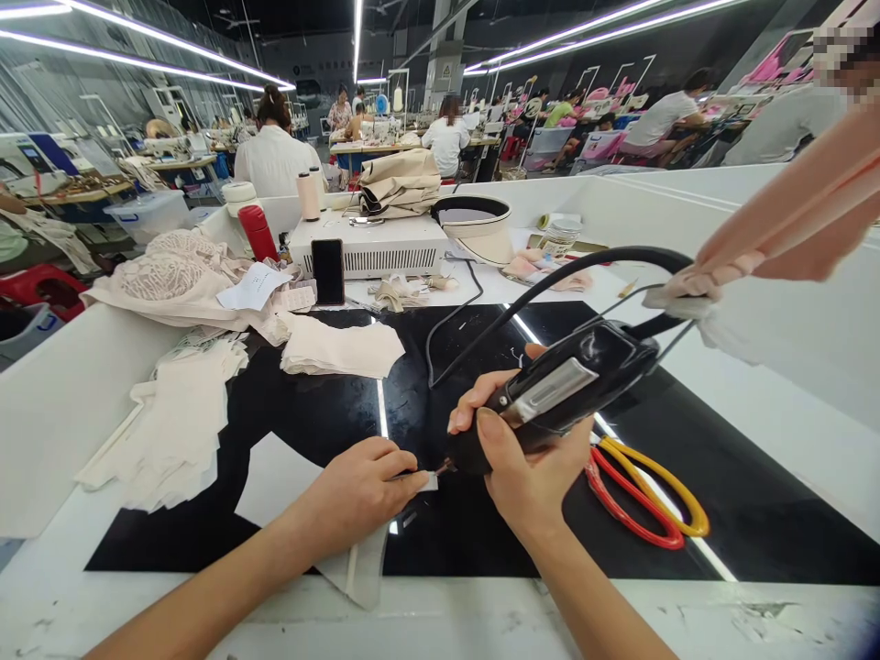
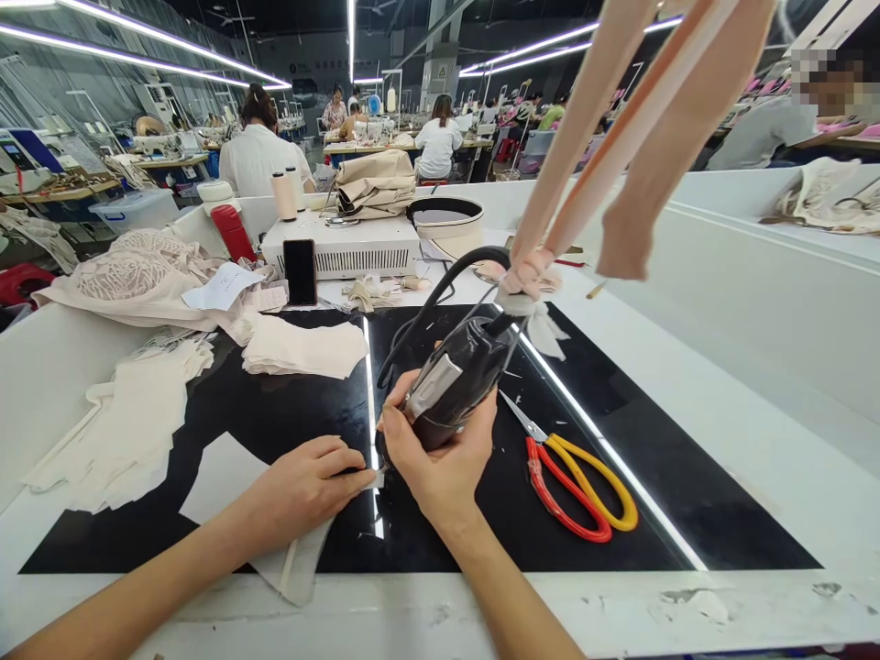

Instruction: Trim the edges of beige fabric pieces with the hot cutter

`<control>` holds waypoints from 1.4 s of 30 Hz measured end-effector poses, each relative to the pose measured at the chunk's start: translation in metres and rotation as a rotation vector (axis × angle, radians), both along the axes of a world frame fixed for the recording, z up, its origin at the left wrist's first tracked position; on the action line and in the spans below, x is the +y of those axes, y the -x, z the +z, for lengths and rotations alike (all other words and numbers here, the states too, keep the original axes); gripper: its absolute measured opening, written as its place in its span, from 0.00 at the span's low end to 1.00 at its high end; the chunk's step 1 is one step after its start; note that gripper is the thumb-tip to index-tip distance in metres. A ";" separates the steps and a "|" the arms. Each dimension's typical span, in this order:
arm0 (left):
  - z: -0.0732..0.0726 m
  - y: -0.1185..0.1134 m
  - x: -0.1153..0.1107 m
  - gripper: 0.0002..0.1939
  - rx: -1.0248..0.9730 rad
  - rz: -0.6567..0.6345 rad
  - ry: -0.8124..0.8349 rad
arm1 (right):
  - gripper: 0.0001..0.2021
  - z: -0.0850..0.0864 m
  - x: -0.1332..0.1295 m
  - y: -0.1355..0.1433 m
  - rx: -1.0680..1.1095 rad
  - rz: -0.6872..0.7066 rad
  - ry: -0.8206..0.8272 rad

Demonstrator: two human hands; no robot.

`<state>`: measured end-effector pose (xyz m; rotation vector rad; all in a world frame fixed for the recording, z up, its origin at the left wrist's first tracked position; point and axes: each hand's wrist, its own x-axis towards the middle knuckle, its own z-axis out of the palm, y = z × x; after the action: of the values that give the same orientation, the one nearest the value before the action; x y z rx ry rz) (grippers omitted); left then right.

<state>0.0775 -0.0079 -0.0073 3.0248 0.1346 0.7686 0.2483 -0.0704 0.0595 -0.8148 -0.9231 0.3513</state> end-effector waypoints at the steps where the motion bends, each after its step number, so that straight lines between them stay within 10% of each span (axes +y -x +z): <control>1: 0.000 0.000 0.000 0.10 0.004 0.002 0.001 | 0.19 0.000 0.000 0.000 0.000 -0.004 0.009; 42: 0.003 0.030 -0.010 0.09 -0.042 0.027 0.130 | 0.24 0.005 -0.014 -0.006 -0.078 -0.013 0.025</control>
<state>0.0476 -0.0182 -0.0043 2.8880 0.2163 0.7919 0.2541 -0.0841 0.0648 -0.8620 -0.9868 0.3219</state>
